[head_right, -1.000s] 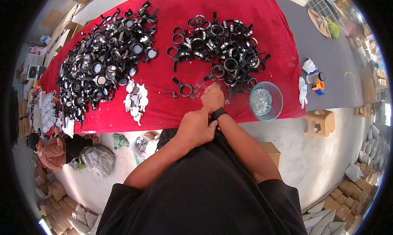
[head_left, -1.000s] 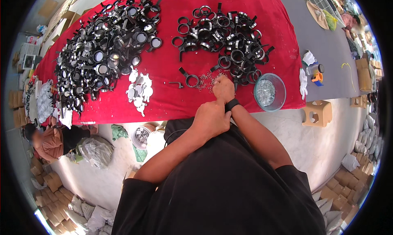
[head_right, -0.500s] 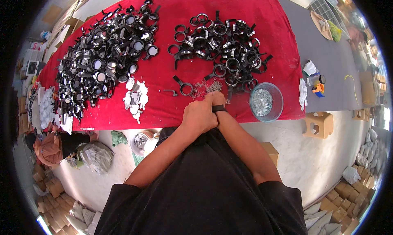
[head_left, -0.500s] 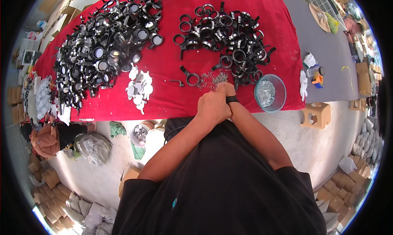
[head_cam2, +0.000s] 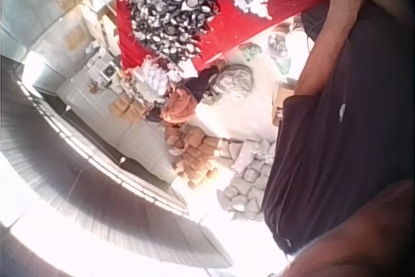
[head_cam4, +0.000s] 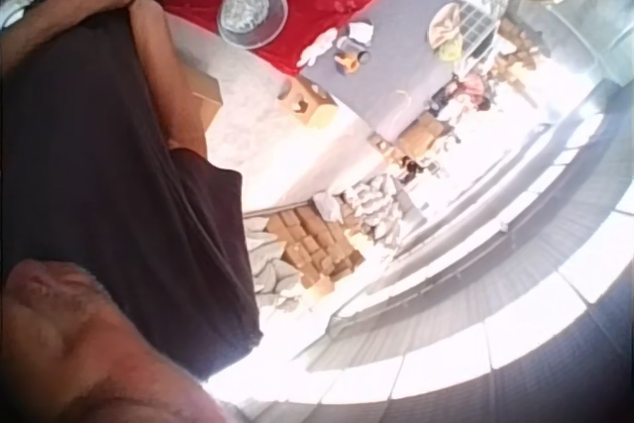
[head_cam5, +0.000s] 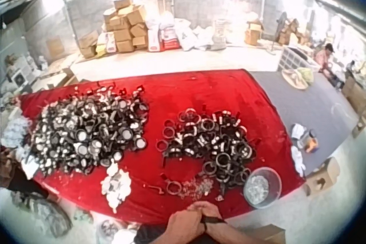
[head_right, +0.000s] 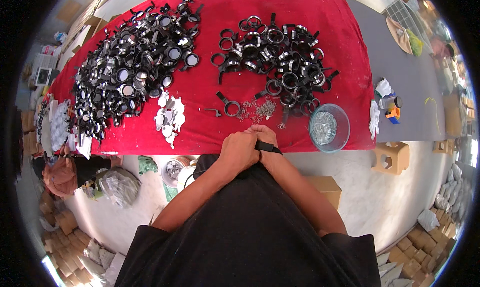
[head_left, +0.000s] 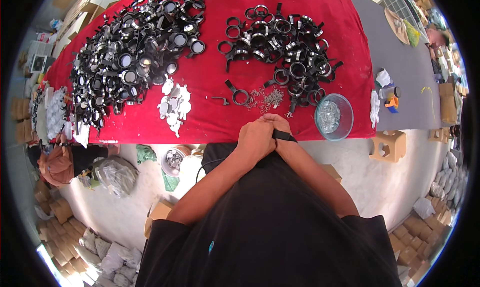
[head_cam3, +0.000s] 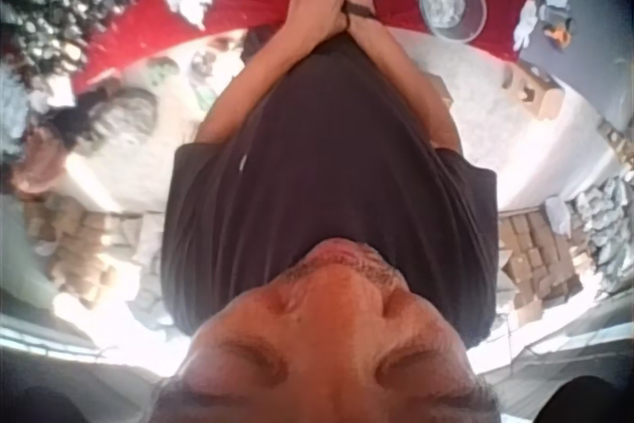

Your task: Assembling small caster wheels by attaching metal base plates and securing them with small screws.

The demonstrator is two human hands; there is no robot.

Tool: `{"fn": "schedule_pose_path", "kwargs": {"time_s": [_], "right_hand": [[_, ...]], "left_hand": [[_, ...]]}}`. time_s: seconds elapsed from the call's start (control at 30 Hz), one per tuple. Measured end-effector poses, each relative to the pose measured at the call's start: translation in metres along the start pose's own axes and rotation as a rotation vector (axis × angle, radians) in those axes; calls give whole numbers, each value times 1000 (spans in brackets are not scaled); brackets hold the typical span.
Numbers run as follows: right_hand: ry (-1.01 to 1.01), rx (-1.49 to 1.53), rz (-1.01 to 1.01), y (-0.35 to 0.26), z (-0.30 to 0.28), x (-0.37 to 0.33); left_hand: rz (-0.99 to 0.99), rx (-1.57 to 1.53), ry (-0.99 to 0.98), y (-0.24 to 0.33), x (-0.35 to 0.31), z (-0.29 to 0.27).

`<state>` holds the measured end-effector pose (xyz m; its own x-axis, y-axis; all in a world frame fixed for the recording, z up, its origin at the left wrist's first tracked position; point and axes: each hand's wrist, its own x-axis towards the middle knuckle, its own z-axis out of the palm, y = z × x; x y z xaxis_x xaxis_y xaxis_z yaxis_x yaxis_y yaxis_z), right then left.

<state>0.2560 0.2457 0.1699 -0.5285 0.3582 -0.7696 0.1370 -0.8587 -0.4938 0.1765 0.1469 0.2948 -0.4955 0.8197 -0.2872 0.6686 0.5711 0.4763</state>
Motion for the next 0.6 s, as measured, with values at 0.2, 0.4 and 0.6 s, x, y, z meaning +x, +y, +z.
{"fn": "schedule_pose_path", "kwargs": {"time_s": [0.2,0.4,0.6], "right_hand": [[-5,-347,-164,-22,6,-25],[-67,-781,-327,-30,9,-24],[-154,-791,-391,-7,-1,-16]], "left_hand": [[2,-120,-33,0,-5,-4],[-51,-220,48,5,-14,-14],[48,-310,344,16,-24,-25]]}}
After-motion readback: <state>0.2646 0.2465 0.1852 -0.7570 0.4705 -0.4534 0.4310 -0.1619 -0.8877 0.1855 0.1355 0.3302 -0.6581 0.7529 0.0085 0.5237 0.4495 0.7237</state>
